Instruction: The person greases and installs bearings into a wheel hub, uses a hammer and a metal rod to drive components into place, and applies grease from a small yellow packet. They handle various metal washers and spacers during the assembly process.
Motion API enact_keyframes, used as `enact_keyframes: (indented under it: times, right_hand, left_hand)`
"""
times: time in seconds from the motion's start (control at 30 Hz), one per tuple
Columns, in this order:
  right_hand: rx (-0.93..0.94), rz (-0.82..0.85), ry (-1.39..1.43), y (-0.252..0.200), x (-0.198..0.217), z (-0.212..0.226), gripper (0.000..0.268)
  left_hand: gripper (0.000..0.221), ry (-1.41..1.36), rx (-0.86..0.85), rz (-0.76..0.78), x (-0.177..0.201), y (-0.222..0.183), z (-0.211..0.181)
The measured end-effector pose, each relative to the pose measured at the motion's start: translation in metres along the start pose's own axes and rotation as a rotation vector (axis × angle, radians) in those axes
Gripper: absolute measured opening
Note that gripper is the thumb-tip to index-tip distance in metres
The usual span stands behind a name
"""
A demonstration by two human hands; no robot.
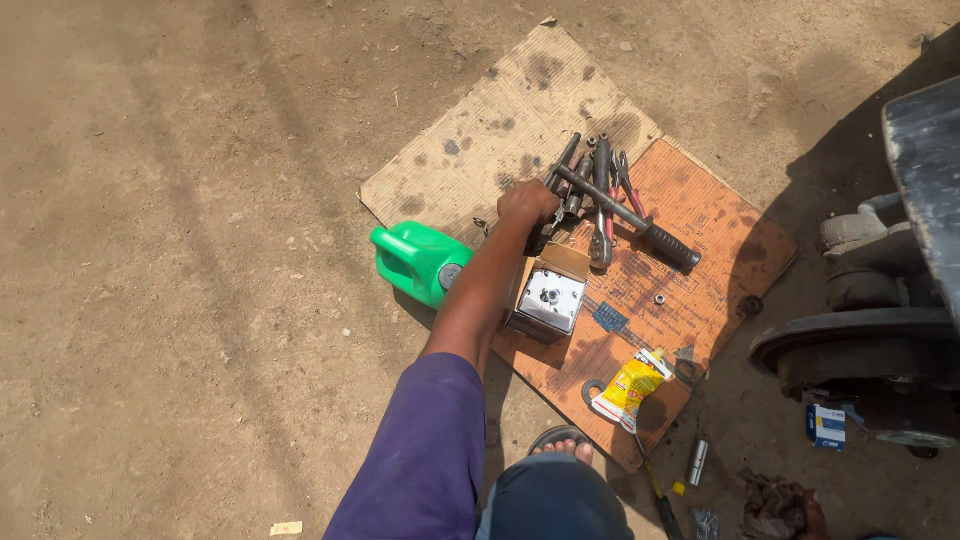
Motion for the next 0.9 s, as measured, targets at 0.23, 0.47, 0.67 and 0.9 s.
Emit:
enact_keyframes:
  times: [0.23, 0.47, 0.67, 0.9]
  right_hand:
    - [0.041, 0.101, 0.588, -0.001, -0.05, 0.087, 0.045]
    - [-0.123, 0.489, 1.209, -0.123, -0.139, 0.179, 0.045]
    - [-0.139, 0.583, 1.312, -0.109, -0.228, 0.196, 0.014]
    - [-0.011, 0.107, 1.249, 0.025, -0.093, 0.147, 0.02]
  left_hand:
    - [0.054, -0.164, -0.218, -0.047, 0.087, -0.113, 0.02]
    - [0.048, 0.072, -0.488, 0.054, 0.101, -0.363, 0.012]
    - [0.032, 0.75, -1.012, 0.265, 0.057, -0.478, -0.041]
    - [0.038, 0.628, -1.199, 0.352, -0.005, -0.541, -0.066]
Point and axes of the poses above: each hand's wrist, its own y-axis towards the middle knuckle, its own x-axis out of the back of the hand, z = x × y, the point moved 7 cm from there along y, towards the middle knuckle, and after that the axes turned 10 degrees about x, right-handed, at the moved point
